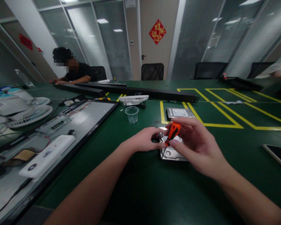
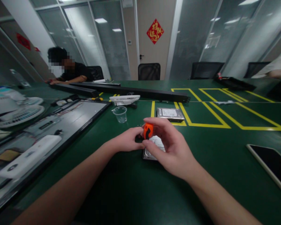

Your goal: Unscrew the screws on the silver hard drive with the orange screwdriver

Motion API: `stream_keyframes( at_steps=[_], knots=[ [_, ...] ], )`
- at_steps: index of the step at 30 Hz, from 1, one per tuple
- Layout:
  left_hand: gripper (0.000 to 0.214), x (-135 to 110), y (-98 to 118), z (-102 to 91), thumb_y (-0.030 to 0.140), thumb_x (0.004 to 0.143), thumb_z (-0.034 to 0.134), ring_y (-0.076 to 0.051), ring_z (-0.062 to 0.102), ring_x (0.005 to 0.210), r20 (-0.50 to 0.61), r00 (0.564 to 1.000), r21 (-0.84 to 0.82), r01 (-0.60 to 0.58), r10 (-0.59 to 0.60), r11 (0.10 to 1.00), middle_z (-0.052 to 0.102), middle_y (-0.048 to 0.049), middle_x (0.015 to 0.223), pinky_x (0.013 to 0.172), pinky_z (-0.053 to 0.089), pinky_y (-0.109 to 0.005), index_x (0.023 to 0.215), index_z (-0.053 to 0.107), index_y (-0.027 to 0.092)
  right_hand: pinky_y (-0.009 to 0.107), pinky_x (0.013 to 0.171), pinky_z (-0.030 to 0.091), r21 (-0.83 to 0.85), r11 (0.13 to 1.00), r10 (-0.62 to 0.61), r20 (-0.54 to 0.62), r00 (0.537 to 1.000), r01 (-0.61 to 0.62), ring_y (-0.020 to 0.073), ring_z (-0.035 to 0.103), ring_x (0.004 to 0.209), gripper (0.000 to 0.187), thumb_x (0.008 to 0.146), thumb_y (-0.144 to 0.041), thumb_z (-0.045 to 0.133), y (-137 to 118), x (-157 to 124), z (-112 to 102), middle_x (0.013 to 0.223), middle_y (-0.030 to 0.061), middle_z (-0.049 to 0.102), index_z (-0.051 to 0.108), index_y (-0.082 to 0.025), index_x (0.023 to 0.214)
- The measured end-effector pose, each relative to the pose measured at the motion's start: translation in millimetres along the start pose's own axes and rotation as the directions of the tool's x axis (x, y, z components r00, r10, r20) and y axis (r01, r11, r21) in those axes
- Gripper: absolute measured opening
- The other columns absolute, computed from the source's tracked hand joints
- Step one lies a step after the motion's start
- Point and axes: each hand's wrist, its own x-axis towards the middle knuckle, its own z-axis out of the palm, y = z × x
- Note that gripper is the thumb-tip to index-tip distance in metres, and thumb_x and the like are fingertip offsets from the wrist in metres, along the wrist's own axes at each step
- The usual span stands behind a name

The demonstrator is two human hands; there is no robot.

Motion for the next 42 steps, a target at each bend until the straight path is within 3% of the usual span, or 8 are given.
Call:
stream_keyframes(
  at_steps=[7,14,22,27,30,34,42],
  knots=[
    [0.051,0.3,-1.5,1.1,0.051,0.093,0.088,-0.029,0.074,0.105,0.006,1.000,0.018,0.015,-0.016,1.000,0.079,-0.0108,0.127,0.094,0.057,-0.040,0.132,0.077,0.021,0.039,0.110,0.066,-0.130,0.990,-0.050,-0.036,0.998,0.045,0.0221,0.077,0.121,0.057,0.101,-0.016,0.082,11.9,-3.0,2.8,0.137,0.0033,0.072,0.066,-0.042,0.150],
    [0.047,-0.2,-0.6,0.9,0.050,0.092,0.090,-0.034,0.074,0.118,-0.006,0.999,0.010,0.032,-0.032,0.999,0.078,-0.0113,0.132,0.106,0.056,-0.046,0.127,0.077,0.022,0.035,0.111,0.065,-0.109,0.993,-0.042,-0.004,0.999,0.041,0.0203,0.078,0.123,0.057,0.105,-0.015,0.075,7.1,-4.3,3.7,0.138,0.0023,0.075,0.064,-0.045,0.152],
    [0.047,0.2,-4.8,2.8,0.050,0.094,0.088,-0.029,0.074,0.105,-0.019,1.000,0.020,-0.007,0.007,1.000,0.078,-0.0100,0.124,0.094,0.058,-0.040,0.129,0.078,0.021,0.037,0.117,0.063,-0.110,0.992,-0.057,0.014,0.998,0.058,0.0211,0.076,0.127,0.061,0.101,-0.016,0.082,9.5,-4.3,2.9,0.141,0.0014,0.074,0.065,-0.046,0.152],
    [0.048,0.0,-2.8,2.0,0.048,0.095,0.088,-0.030,0.074,0.107,-0.010,1.000,0.025,-0.009,0.009,1.000,0.079,-0.0102,0.121,0.094,0.057,-0.041,0.134,0.077,0.021,0.038,0.112,0.064,-0.158,0.985,-0.066,-0.026,0.997,0.062,0.0210,0.077,0.119,0.055,0.102,-0.017,0.080,10.9,-2.6,2.7,0.134,0.0017,0.076,0.068,-0.044,0.149],
    [0.049,0.1,0.5,0.9,0.049,0.094,0.089,-0.030,0.074,0.105,-0.009,1.000,0.022,0.014,-0.014,1.000,0.079,-0.0104,0.121,0.094,0.058,-0.041,0.132,0.078,0.021,0.040,0.113,0.064,-0.121,0.992,-0.037,-0.011,0.999,0.035,0.0224,0.077,0.123,0.059,0.104,-0.016,0.077,8.6,-2.5,3.5,0.139,0.0037,0.075,0.062,-0.043,0.155],
    [0.050,0.6,1.5,0.4,0.051,0.091,0.091,-0.033,0.074,0.114,-0.004,0.999,0.040,0.038,-0.038,0.999,0.079,-0.0114,0.125,0.102,0.057,-0.044,0.129,0.078,0.020,0.039,0.107,0.066,-0.064,0.998,-0.027,-0.001,1.000,0.027,0.0219,0.078,0.119,0.058,0.105,-0.014,0.074,6.3,-2.6,4.8,0.130,0.0038,0.077,0.057,-0.041,0.153],
    [0.057,0.0,-7.2,3.0,0.055,0.093,0.088,-0.030,0.073,0.102,-0.019,1.000,0.069,0.019,-0.018,0.997,0.077,-0.0106,0.120,0.092,0.057,-0.041,0.137,0.076,0.021,0.037,0.104,0.066,-0.173,0.982,-0.080,-0.059,0.995,0.069,0.0205,0.076,0.112,0.060,0.096,-0.018,0.088,11.3,-2.7,3.5,0.130,0.0017,0.071,0.065,-0.041,0.146]
  ],
)
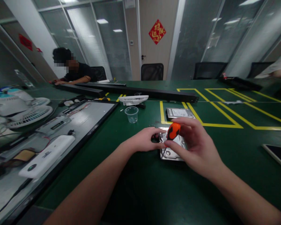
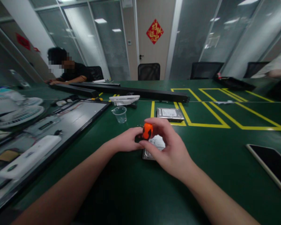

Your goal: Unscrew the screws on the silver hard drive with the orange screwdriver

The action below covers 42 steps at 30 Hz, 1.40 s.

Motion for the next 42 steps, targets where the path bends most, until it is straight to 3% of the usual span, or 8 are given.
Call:
stream_keyframes(
  at_steps=[6,13,21,30,37,42],
  knots=[
    [0.051,0.4,1.8,-0.3,0.051,0.094,0.086,-0.030,0.073,0.104,0.009,0.999,-0.032,-0.034,0.034,0.999,0.077,-0.0097,0.117,0.093,0.057,-0.041,0.135,0.078,0.022,0.041,0.110,0.064,-0.004,1.000,0.021,0.076,0.997,-0.020,0.0233,0.076,0.122,0.063,0.103,-0.018,0.079,-0.8,-3.0,-2.6,0.139,0.0028,0.073,0.061,-0.045,0.157],
    [0.058,0.8,1.7,0.3,0.052,0.094,0.087,-0.029,0.073,0.105,0.013,1.000,-0.066,-0.003,0.004,0.998,0.077,-0.0092,0.122,0.093,0.058,-0.040,0.142,0.075,0.024,0.038,0.098,0.067,0.025,0.999,0.028,0.039,0.999,-0.029,0.0229,0.078,0.111,0.058,0.103,-0.015,0.076,-3.4,-0.8,-0.5,0.126,0.0037,0.075,0.060,-0.040,0.153],
    [0.053,-0.1,2.8,-1.4,0.050,0.094,0.087,-0.031,0.073,0.109,0.017,1.000,-0.045,-0.009,0.009,0.999,0.079,-0.0113,0.127,0.097,0.058,-0.044,0.138,0.077,0.022,0.045,0.105,0.067,-0.069,0.997,-0.018,0.001,1.000,0.018,0.0247,0.078,0.116,0.063,0.096,-0.021,0.089,2.1,0.3,-0.3,0.137,0.0030,0.073,0.064,-0.042,0.150],
    [0.049,1.1,4.6,-2.3,0.049,0.094,0.086,-0.027,0.070,0.096,0.015,0.999,-0.037,-0.038,0.039,0.999,0.079,-0.0077,0.115,0.088,0.055,-0.038,0.135,0.078,0.022,0.042,0.103,0.066,0.005,1.000,0.015,0.066,0.998,-0.016,0.0229,0.079,0.113,0.061,0.104,-0.016,0.074,-2.1,-1.5,-0.8,0.129,0.0037,0.075,0.058,-0.041,0.158],
    [0.050,0.3,2.9,-1.4,0.051,0.094,0.087,-0.029,0.072,0.106,0.022,1.000,-0.035,0.003,-0.002,0.999,0.078,-0.0120,0.129,0.096,0.057,-0.042,0.133,0.078,0.020,0.046,0.104,0.067,-0.093,0.996,-0.017,-0.003,1.000,0.017,0.0260,0.077,0.118,0.060,0.098,-0.023,0.087,2.3,0.6,-1.9,0.139,0.0056,0.073,0.064,-0.039,0.151],
    [0.055,0.0,2.4,-0.9,0.053,0.093,0.088,-0.031,0.073,0.110,0.014,1.000,-0.021,0.013,-0.013,1.000,0.078,-0.0124,0.126,0.097,0.057,-0.043,0.135,0.077,0.020,0.045,0.103,0.068,-0.083,0.996,-0.018,0.002,1.000,0.018,0.0257,0.078,0.116,0.056,0.101,-0.020,0.083,1.2,0.3,-1.8,0.137,0.0058,0.076,0.066,-0.038,0.152]
  ],
)
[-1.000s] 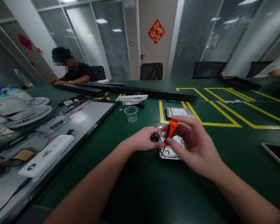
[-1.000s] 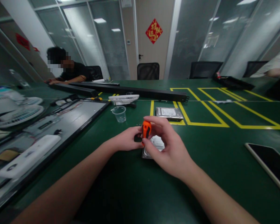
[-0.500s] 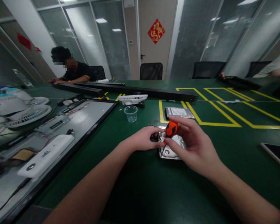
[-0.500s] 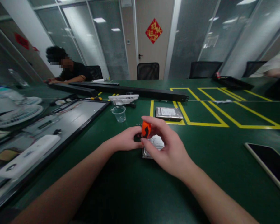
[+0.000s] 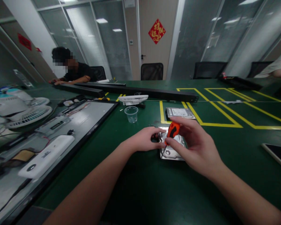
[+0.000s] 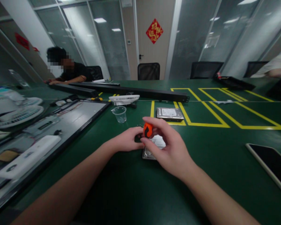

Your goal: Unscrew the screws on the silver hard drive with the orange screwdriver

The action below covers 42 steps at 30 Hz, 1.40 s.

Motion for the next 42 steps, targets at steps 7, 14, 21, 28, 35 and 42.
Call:
stream_keyframes(
  at_steps=[7,14,21,28,35,42],
  knots=[
    [0.054,0.5,-0.4,-0.3,0.055,0.093,0.088,-0.028,0.072,0.100,0.003,1.000,0.003,-0.017,0.017,1.000,0.078,-0.0091,0.119,0.091,0.057,-0.039,0.136,0.077,0.023,0.045,0.103,0.068,0.067,0.997,0.031,0.055,0.998,-0.034,0.0254,0.079,0.114,0.059,0.106,-0.018,0.073,-4.1,-1.7,0.5,0.131,0.0061,0.076,0.059,-0.040,0.158],
    [0.055,0.6,-1.6,1.1,0.052,0.094,0.086,-0.032,0.073,0.113,0.009,1.000,-0.007,-0.007,0.008,1.000,0.077,-0.0134,0.132,0.102,0.057,-0.046,0.138,0.077,0.021,0.048,0.106,0.067,-0.026,1.000,-0.015,-0.025,1.000,0.014,0.0279,0.077,0.122,0.055,0.099,-0.025,0.087,-0.6,0.5,0.2,0.139,0.0061,0.075,0.067,-0.038,0.149],
    [0.053,0.3,0.5,-0.5,0.053,0.092,0.089,-0.030,0.074,0.107,0.007,1.000,-0.001,0.014,-0.013,1.000,0.079,-0.0114,0.126,0.099,0.058,-0.043,0.133,0.078,0.022,0.048,0.111,0.065,0.026,1.000,0.009,0.023,1.000,-0.009,0.0268,0.077,0.119,0.057,0.103,-0.020,0.079,-1.9,-1.5,0.3,0.136,0.0060,0.075,0.063,-0.040,0.154],
    [0.054,0.7,-2.5,0.8,0.053,0.094,0.087,-0.029,0.074,0.105,0.000,1.000,-0.018,-0.022,0.022,1.000,0.078,-0.0113,0.130,0.096,0.058,-0.041,0.137,0.076,0.022,0.046,0.107,0.063,-0.014,0.999,-0.029,0.040,0.999,0.030,0.0263,0.075,0.118,0.060,0.103,-0.021,0.080,-0.9,-2.3,0.5,0.139,0.0057,0.073,0.061,-0.041,0.156],
    [0.055,0.6,-1.0,0.2,0.052,0.093,0.088,-0.030,0.072,0.108,0.005,1.000,-0.002,-0.012,0.012,1.000,0.078,-0.0123,0.128,0.099,0.057,-0.044,0.137,0.077,0.020,0.047,0.104,0.065,-0.023,1.000,-0.008,-0.010,1.000,0.008,0.0264,0.075,0.116,0.054,0.103,-0.021,0.080,-0.7,-0.3,1.4,0.135,0.0060,0.073,0.065,-0.039,0.152],
    [0.055,1.1,0.4,-0.2,0.054,0.093,0.088,-0.029,0.071,0.102,0.003,1.000,0.009,-0.004,0.004,1.000,0.078,-0.0102,0.119,0.089,0.055,-0.040,0.137,0.078,0.022,0.042,0.101,0.066,0.060,0.998,0.036,-0.009,0.999,-0.036,0.0245,0.076,0.119,0.057,0.102,-0.018,0.078,-2.6,-1.2,2.7,0.132,0.0053,0.072,0.059,-0.039,0.152]
  ],
)
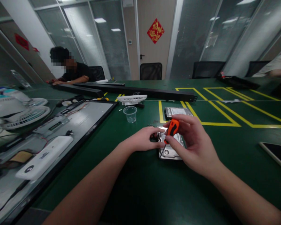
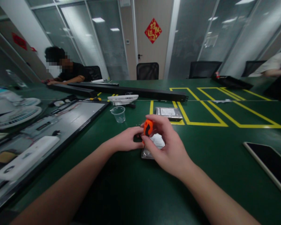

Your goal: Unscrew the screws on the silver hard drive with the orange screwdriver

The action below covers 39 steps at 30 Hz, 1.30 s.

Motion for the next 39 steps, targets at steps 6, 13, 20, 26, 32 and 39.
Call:
stream_keyframes(
  at_steps=[6,13,20,26,32,39],
  knots=[
    [0.055,0.3,-3.1,2.2,0.051,0.093,0.089,-0.028,0.073,0.103,-0.012,1.000,-0.028,-0.019,0.019,0.999,0.079,-0.0109,0.126,0.094,0.057,-0.040,0.137,0.077,0.021,0.042,0.104,0.064,-0.054,0.997,-0.045,0.022,0.999,0.046,0.0244,0.074,0.119,0.058,0.103,-0.018,0.076,3.4,0.0,-2.1,0.135,0.0050,0.070,0.058,-0.039,0.155],
    [0.054,0.1,-2.5,1.1,0.052,0.095,0.087,-0.032,0.074,0.113,0.006,1.000,0.002,-0.011,0.011,1.000,0.079,-0.0116,0.130,0.102,0.058,-0.044,0.137,0.076,0.022,0.043,0.099,0.065,-0.128,0.989,-0.076,-0.027,0.997,0.072,0.0246,0.075,0.112,0.058,0.098,-0.021,0.085,4.1,2.1,-2.3,0.131,0.0034,0.073,0.065,-0.040,0.149],
    [0.055,-0.1,-4.4,1.5,0.055,0.093,0.088,-0.029,0.073,0.107,-0.003,1.000,-0.009,0.001,-0.001,1.000,0.078,-0.0105,0.130,0.097,0.057,-0.041,0.137,0.076,0.024,0.042,0.103,0.065,-0.052,0.997,-0.054,0.027,0.998,0.056,0.0243,0.076,0.117,0.060,0.104,-0.016,0.074,1.9,-1.3,-1.1,0.135,0.0045,0.072,0.059,-0.041,0.157],
    [0.051,-0.5,-2.9,1.2,0.052,0.094,0.088,-0.030,0.073,0.108,-0.001,1.000,0.003,0.013,-0.012,1.000,0.077,-0.0119,0.128,0.098,0.057,-0.043,0.133,0.078,0.021,0.044,0.101,0.064,-0.136,0.988,-0.072,-0.001,0.997,0.071,0.0257,0.074,0.116,0.059,0.102,-0.021,0.081,3.1,0.9,-2.4,0.135,0.0043,0.073,0.063,-0.042,0.154],
    [0.058,-0.3,-1.9,1.0,0.055,0.094,0.088,-0.031,0.073,0.109,0.008,1.000,-0.006,0.004,-0.004,1.000,0.078,-0.0121,0.130,0.100,0.058,-0.045,0.140,0.076,0.022,0.041,0.101,0.065,-0.135,0.988,-0.074,-0.024,0.997,0.070,0.0236,0.076,0.116,0.057,0.101,-0.019,0.082,3.6,0.7,-3.1,0.135,0.0036,0.074,0.066,-0.041,0.151],
    [0.050,-0.3,-0.1,0.3,0.051,0.094,0.088,-0.031,0.074,0.108,0.002,1.000,-0.019,0.004,-0.004,1.000,0.078,-0.0111,0.124,0.096,0.058,-0.043,0.134,0.079,0.023,0.045,0.111,0.065,-0.037,0.998,-0.044,0.035,0.998,0.045,0.0269,0.076,0.130,0.061,0.103,-0.016,0.076,1.3,-1.2,-2.5,0.141,0.0053,0.075,0.060,-0.040,0.157]
  ],
)
